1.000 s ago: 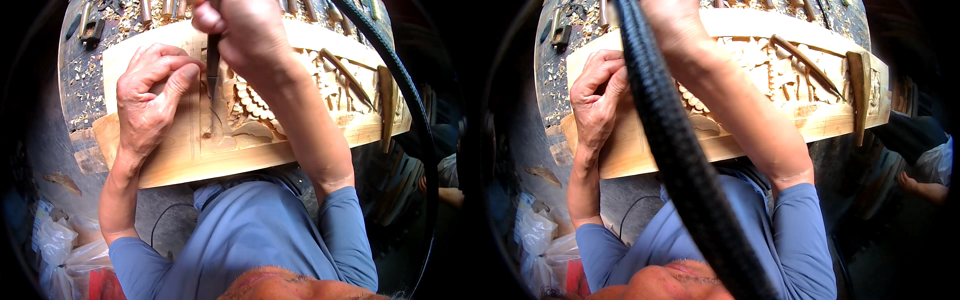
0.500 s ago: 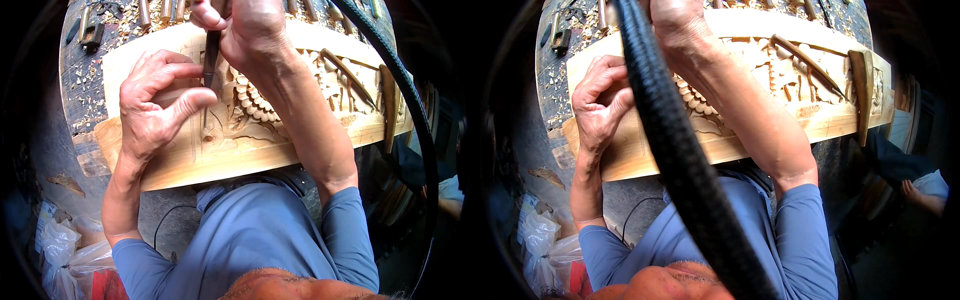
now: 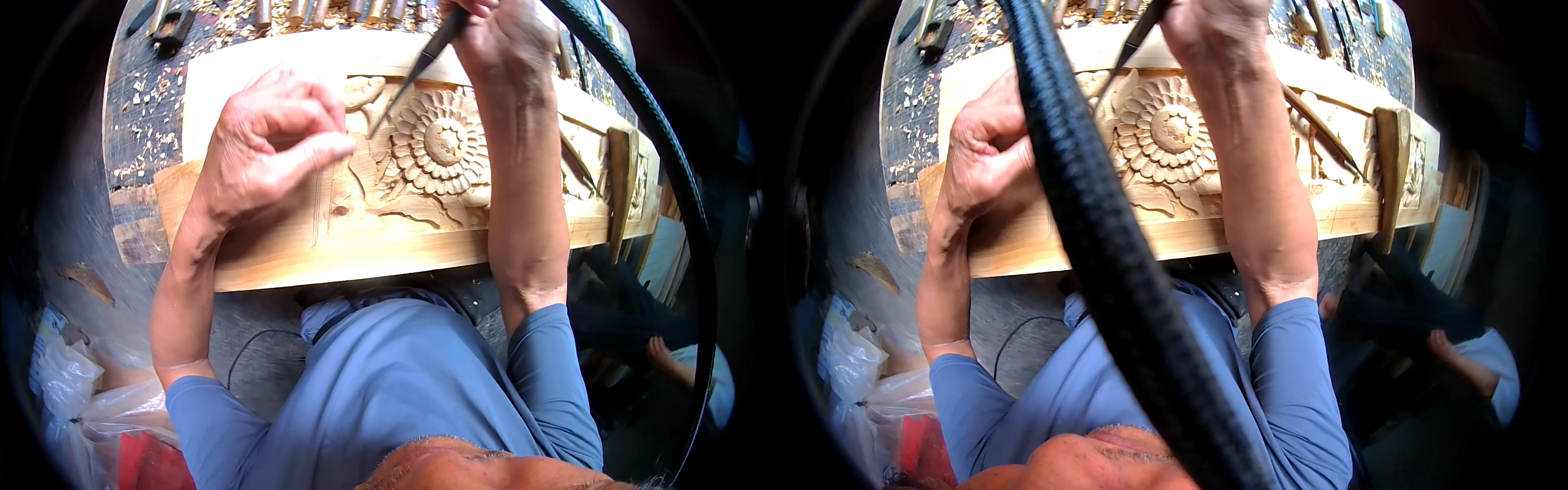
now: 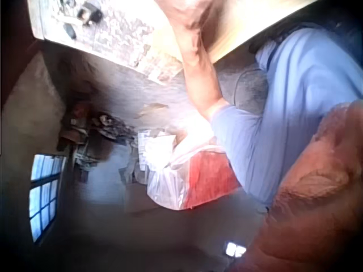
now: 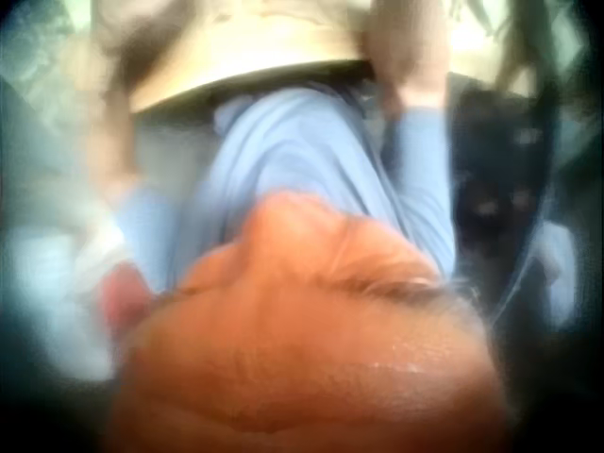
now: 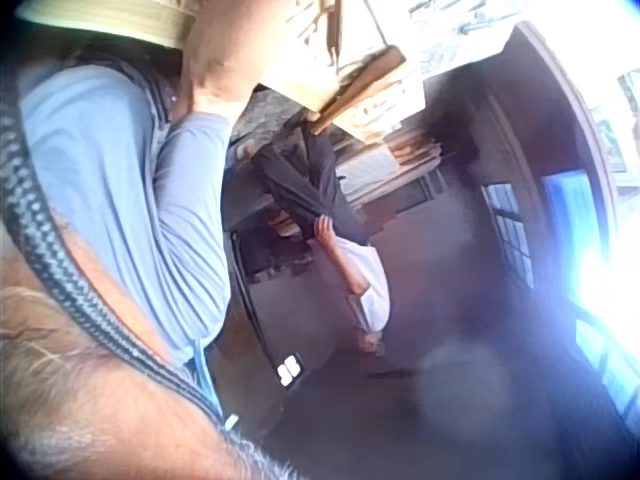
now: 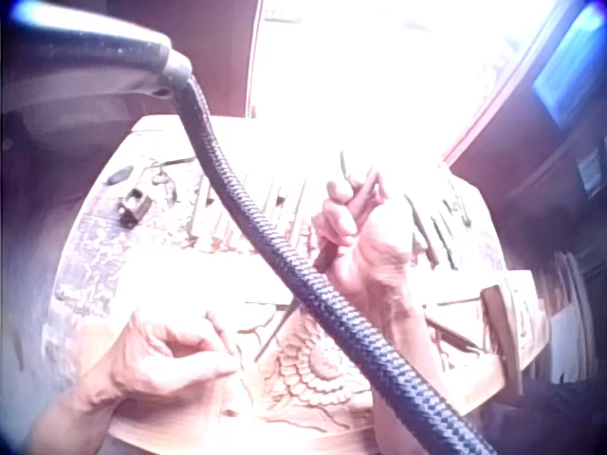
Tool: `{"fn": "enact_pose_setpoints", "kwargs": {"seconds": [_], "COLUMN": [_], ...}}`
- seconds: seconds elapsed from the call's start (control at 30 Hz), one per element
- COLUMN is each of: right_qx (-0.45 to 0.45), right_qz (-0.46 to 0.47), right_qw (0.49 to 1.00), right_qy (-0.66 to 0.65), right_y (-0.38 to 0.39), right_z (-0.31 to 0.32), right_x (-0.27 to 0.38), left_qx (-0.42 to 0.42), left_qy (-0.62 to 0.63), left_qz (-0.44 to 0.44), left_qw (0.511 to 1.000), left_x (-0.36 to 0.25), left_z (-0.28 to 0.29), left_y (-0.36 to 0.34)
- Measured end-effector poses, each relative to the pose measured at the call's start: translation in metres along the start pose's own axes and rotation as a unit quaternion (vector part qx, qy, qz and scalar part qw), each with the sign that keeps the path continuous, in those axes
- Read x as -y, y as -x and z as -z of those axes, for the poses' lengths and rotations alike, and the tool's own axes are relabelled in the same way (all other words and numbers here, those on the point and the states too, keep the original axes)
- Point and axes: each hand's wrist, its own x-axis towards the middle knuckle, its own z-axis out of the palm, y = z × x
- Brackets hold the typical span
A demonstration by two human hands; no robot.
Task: The person carves a floral design into a piece of wood using a variety of chisels and a wooden mallet.
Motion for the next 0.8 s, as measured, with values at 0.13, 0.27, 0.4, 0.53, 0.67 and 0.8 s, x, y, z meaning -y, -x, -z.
{"fn": "enact_pose_setpoints", "kwargs": {"seconds": [0.13,0.27,0.4,0.53,0.67,0.8], "right_qx": [0.046,0.061,0.074,0.094,0.115,0.113], "right_qz": [-0.085,-0.146,-0.177,-0.196,-0.215,-0.208], "right_qw": [0.995,0.986,0.979,0.973,0.968,0.97], "right_qy": [-0.036,-0.058,-0.069,-0.075,-0.062,-0.059], "right_y": [0.002,0.01,0.012,0.012,0.014,0.016], "right_z": [-0.008,-0.025,-0.03,-0.029,-0.03,-0.031], "right_x": [-0.023,-0.052,-0.063,-0.07,-0.072,-0.07], "left_qx": [-0.145,-0.085,-0.061,-0.057,-0.065,-0.06], "left_qy": [0.105,-0.05,-0.072,-0.071,-0.045,-0.024], "left_qz": [0.05,-0.05,-0.012,-0.022,-0.018,-0.008], "left_qw": [0.983,0.994,0.995,0.996,0.997,0.998], "left_x": [-0.007,0.002,0.003,0.004,0.004,0.002], "left_z": [-0.014,-0.012,-0.011,-0.011,-0.012,-0.012], "left_y": [0.003,0.001,0.003,0.0,0.0,0.0]}}
